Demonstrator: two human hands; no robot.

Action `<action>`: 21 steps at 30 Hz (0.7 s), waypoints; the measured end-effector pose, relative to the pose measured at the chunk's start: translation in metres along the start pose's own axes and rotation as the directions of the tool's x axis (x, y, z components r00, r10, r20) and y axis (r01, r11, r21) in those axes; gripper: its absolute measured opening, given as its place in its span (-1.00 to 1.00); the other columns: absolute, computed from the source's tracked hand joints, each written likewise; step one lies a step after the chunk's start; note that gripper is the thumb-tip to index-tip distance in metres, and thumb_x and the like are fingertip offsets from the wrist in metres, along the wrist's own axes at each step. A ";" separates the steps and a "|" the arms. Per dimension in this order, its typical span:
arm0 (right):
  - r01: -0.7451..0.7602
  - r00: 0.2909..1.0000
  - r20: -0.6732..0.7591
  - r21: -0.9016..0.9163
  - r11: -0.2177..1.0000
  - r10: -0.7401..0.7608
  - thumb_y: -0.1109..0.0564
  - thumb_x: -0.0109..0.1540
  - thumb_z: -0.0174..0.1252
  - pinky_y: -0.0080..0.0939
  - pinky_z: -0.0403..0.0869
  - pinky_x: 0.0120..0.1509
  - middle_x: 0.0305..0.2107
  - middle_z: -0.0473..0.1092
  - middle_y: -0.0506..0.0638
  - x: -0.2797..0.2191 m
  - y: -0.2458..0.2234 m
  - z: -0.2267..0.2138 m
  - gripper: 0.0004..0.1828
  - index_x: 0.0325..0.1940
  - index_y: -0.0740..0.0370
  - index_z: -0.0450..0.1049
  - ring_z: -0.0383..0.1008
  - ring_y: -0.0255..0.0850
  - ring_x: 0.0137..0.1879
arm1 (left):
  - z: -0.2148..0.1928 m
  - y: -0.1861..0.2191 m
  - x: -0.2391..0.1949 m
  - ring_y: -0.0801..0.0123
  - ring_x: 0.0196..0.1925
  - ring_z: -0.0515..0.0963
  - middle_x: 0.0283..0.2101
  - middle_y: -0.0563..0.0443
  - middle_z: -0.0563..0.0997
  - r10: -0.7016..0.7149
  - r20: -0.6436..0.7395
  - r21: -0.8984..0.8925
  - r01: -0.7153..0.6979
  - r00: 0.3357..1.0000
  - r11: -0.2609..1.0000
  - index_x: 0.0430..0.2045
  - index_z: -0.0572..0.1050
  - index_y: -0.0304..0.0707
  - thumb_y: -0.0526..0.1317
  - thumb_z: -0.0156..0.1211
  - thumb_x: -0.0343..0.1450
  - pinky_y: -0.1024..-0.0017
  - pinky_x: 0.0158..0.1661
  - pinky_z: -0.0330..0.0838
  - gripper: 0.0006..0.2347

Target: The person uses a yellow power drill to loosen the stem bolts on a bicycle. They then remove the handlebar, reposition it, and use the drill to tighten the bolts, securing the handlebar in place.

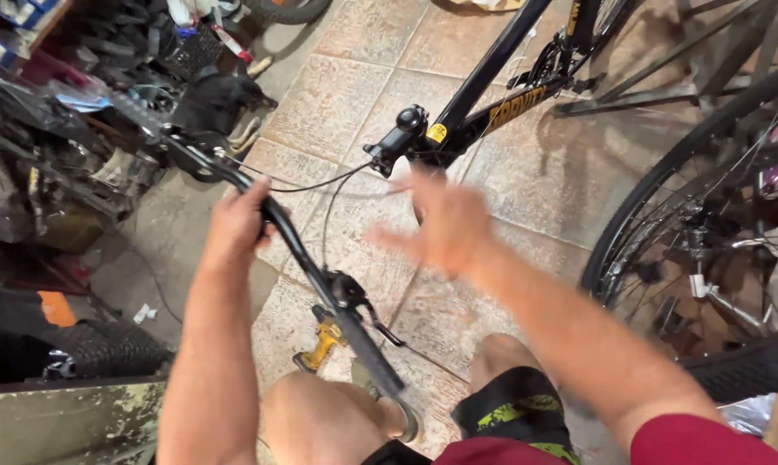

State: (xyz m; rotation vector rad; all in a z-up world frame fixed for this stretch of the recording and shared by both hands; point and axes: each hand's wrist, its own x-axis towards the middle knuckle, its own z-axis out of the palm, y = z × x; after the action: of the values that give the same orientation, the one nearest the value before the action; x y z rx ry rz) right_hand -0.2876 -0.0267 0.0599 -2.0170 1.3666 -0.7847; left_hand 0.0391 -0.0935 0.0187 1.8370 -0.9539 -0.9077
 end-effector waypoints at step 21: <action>0.004 0.976 -0.213 -0.181 0.983 -0.043 -0.29 0.26 0.23 0.28 0.52 -0.09 -0.58 0.52 -0.04 0.069 0.137 0.045 -0.49 0.24 -0.20 0.40 0.64 0.18 -0.28 | 0.022 0.016 -0.042 0.24 -0.82 0.51 -0.55 -0.13 0.42 -0.023 0.117 -0.258 0.052 0.993 0.965 -0.28 0.50 -0.27 -0.08 0.41 0.40 0.48 -0.87 0.30 -0.73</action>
State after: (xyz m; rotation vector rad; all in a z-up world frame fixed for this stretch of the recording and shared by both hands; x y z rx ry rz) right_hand -0.3160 -0.1285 -0.0600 -2.1385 1.5885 -0.9452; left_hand -0.0024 -0.0704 0.0339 1.5980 -0.8257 -1.1151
